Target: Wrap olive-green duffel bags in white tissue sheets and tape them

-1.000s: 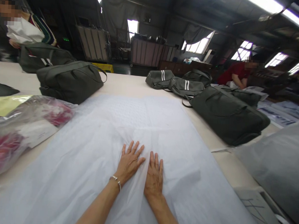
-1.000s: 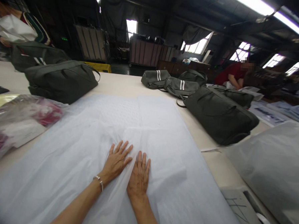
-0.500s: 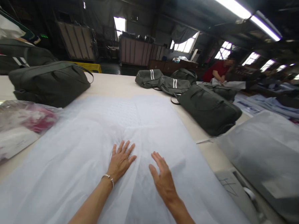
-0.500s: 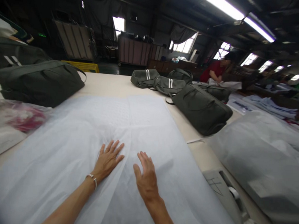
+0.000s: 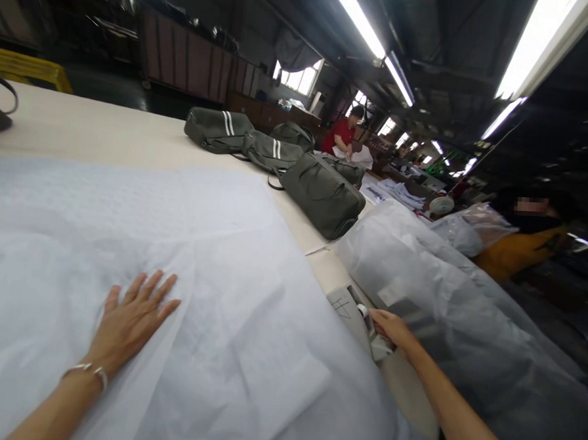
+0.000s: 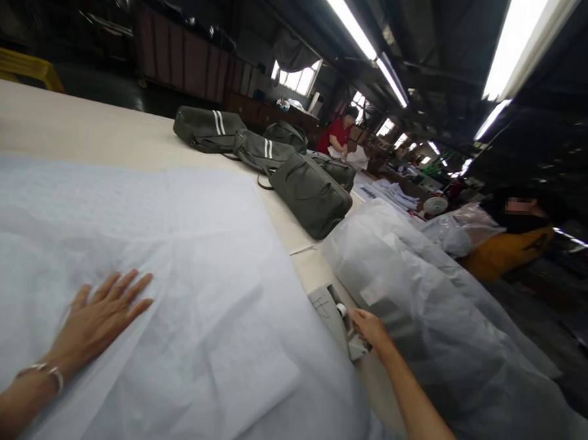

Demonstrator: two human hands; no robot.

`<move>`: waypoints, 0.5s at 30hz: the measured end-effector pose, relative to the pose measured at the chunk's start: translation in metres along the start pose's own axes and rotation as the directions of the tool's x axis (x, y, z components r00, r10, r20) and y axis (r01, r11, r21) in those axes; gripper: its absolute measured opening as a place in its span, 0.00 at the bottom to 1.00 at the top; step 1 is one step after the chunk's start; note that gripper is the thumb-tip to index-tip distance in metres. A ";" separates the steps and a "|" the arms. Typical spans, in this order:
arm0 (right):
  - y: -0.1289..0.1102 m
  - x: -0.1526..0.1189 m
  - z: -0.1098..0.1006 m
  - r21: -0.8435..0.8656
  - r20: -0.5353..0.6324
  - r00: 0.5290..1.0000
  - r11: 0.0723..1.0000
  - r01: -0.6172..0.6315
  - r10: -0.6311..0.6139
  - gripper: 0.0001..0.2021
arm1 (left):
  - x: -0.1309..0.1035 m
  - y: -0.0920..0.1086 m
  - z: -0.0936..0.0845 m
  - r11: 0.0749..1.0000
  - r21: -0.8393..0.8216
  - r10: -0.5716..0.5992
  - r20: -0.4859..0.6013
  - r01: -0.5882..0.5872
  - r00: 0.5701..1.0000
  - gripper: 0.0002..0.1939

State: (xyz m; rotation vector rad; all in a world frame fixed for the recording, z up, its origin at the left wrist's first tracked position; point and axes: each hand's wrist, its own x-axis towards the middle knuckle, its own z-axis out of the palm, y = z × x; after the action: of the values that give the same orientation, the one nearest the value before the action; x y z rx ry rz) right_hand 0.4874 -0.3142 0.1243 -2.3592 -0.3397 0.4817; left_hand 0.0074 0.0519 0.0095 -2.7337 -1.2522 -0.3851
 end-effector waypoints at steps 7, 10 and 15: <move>0.007 -0.004 -0.025 0.056 0.228 0.970 0.994 -0.094 0.079 0.28 | 0.000 0.000 0.000 0.999 -0.044 0.008 -0.008 -0.008 1.000 0.27; 0.007 -0.012 -0.037 -0.003 0.315 0.947 0.998 -0.067 0.064 0.26 | 0.000 0.001 -0.004 0.998 -0.057 0.003 0.001 -0.003 1.000 0.27; 0.003 -0.016 -0.037 -0.042 0.391 0.920 0.999 0.004 0.013 0.23 | 0.000 0.002 -0.010 0.997 -0.080 0.002 0.010 -0.001 1.000 0.26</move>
State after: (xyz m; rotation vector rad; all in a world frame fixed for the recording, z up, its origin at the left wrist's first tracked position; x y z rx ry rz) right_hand 0.4887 -0.3434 0.1517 -2.2928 -0.5309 0.9622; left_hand 0.0070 0.0491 0.0190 -2.8064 -1.2640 -0.4310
